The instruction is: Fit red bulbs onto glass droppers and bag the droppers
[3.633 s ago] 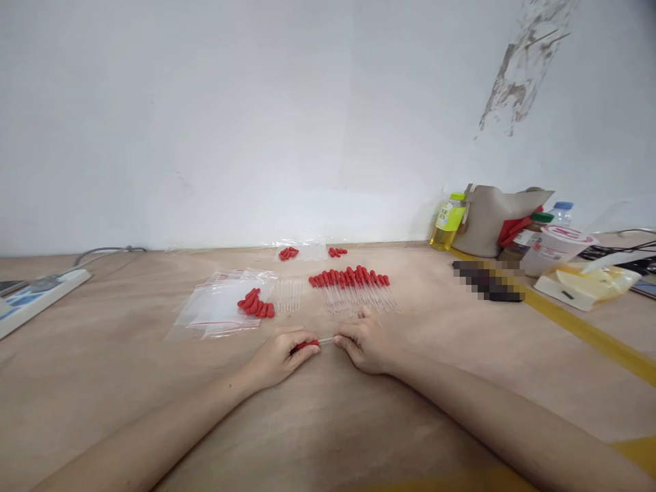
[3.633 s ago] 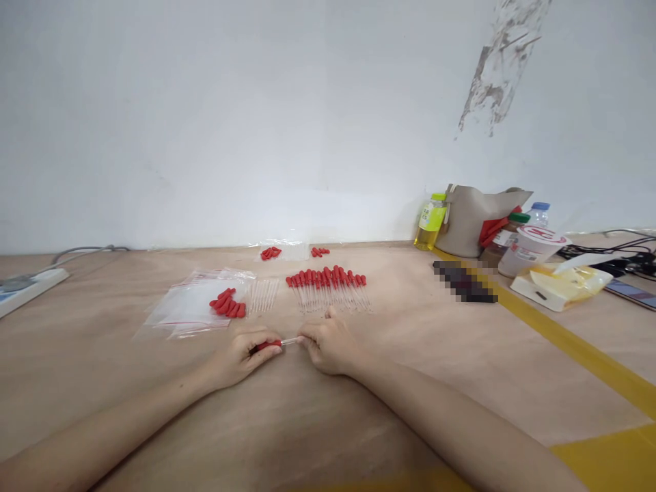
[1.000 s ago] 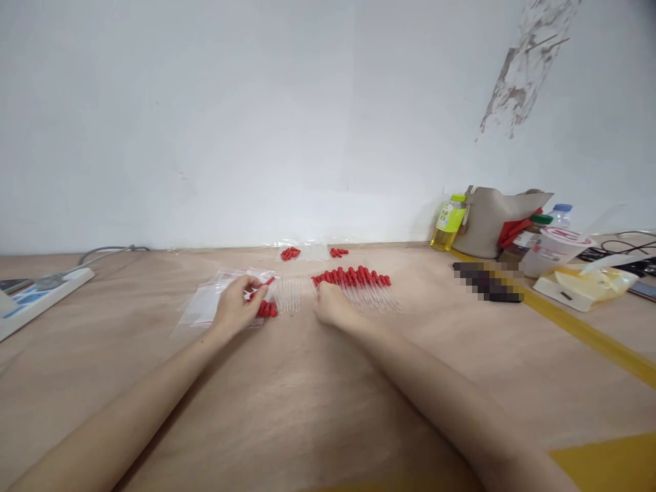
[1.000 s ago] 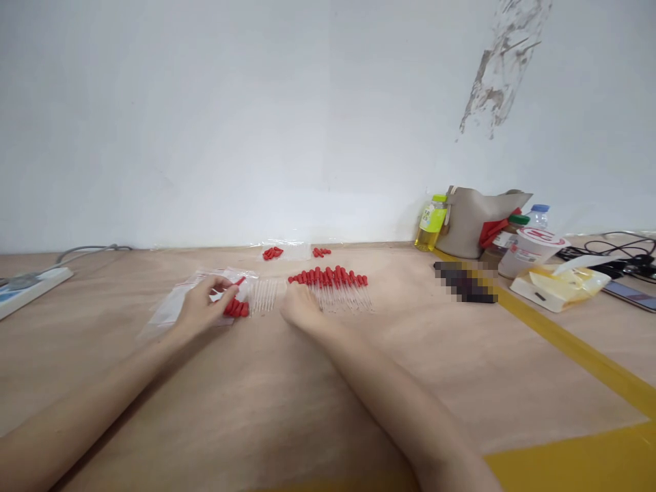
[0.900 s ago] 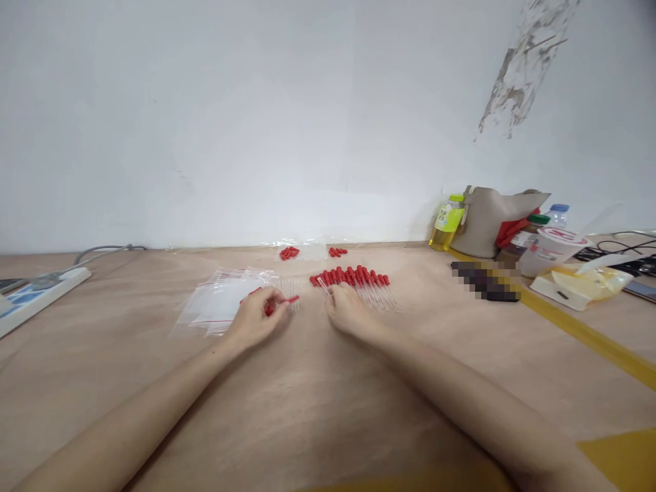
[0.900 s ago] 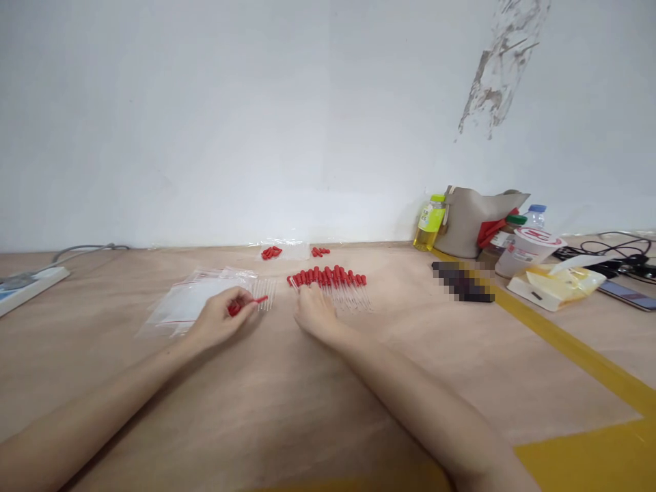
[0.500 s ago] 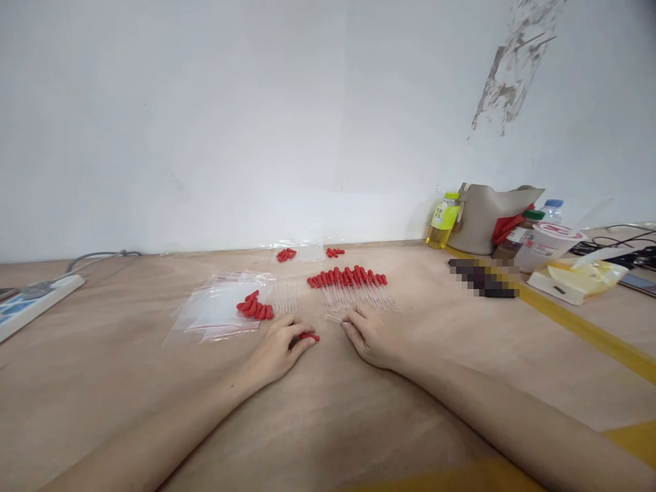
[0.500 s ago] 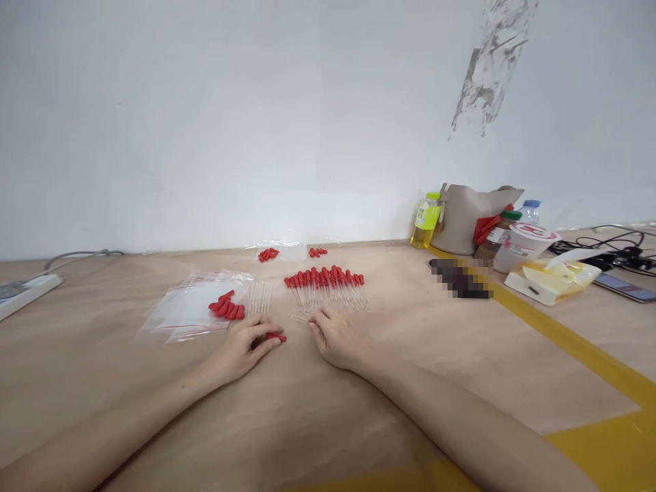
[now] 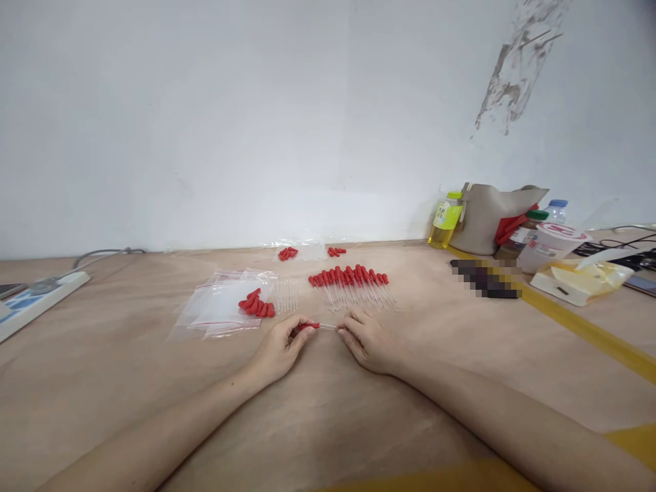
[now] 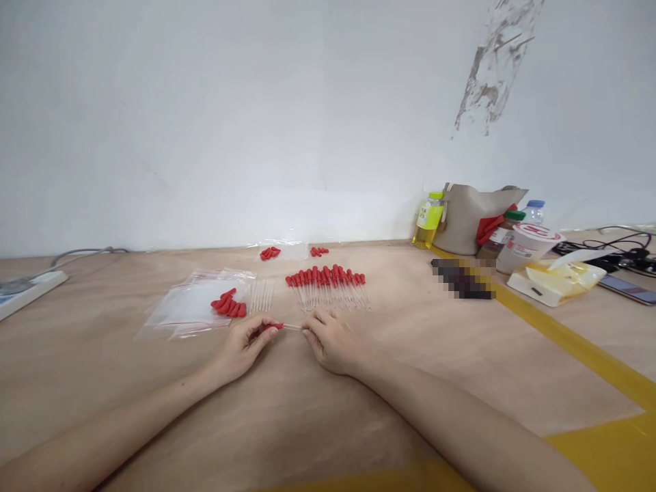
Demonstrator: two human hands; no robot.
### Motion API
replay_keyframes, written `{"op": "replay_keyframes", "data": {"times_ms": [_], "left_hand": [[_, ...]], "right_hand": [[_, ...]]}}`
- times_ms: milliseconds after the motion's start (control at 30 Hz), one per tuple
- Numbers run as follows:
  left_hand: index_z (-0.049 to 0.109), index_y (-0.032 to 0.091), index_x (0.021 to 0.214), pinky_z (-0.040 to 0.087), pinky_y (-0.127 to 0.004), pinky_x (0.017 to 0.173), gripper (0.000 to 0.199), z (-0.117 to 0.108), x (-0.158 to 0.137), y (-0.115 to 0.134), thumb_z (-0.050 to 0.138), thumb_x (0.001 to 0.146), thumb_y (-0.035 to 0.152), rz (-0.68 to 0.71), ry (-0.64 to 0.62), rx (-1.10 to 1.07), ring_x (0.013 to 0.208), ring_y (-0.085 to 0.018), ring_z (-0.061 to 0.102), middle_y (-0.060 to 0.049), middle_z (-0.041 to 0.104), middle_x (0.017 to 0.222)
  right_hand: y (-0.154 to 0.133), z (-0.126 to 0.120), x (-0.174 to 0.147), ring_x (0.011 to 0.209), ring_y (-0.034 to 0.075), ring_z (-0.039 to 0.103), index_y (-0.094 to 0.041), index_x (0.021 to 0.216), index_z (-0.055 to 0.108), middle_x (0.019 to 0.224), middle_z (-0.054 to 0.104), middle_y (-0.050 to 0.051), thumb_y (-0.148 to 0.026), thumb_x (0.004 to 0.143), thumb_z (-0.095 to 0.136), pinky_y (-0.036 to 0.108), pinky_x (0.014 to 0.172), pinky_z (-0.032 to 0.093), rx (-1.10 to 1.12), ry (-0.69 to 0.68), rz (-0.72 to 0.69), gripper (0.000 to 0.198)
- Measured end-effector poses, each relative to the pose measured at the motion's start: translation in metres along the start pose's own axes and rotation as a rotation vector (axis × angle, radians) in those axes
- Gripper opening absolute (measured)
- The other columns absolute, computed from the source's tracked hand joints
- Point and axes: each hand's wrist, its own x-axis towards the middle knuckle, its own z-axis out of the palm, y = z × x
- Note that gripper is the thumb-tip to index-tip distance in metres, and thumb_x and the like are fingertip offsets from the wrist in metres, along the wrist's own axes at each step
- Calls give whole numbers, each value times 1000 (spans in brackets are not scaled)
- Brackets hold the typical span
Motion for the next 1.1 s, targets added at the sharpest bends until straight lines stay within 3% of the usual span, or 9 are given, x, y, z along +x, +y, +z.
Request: {"op": "replay_keyframes", "data": {"times_ms": [167,400,667,1100], "left_hand": [[61,18,86,39,-22,56,20,2,-2,-2,48,83,32,-28,-66,-23,63,-13,53,0,61,69],[63,19,83,41,-22,63,22,1,-5,2,45,84,32,-8,-198,-74,70,-13,55,0,63,77],[63,17,83,39,-22,60,22,0,-6,1,47,84,32,60,-158,27,65,-12,53,-1,61,72],[60,17,82,39,-22,61,19,-3,-6,8,46,85,29,185,-210,52,66,-12,52,-2,58,73]], "right_hand": [[1,-1,1,76,12,47,-18,91,57,84,54,4,-20,88,36,27,71,31,-31,-8,-44,22],[6,-3,2,64,9,45,-21,86,61,82,58,1,-17,84,42,29,68,23,-96,-23,-108,19],[-3,-7,4,57,8,40,-18,75,58,68,58,-1,-12,78,45,30,65,18,-174,0,-123,15],[-16,-1,5,59,9,45,-16,68,56,66,59,-1,-21,84,42,27,67,23,26,-113,48,22]]}}
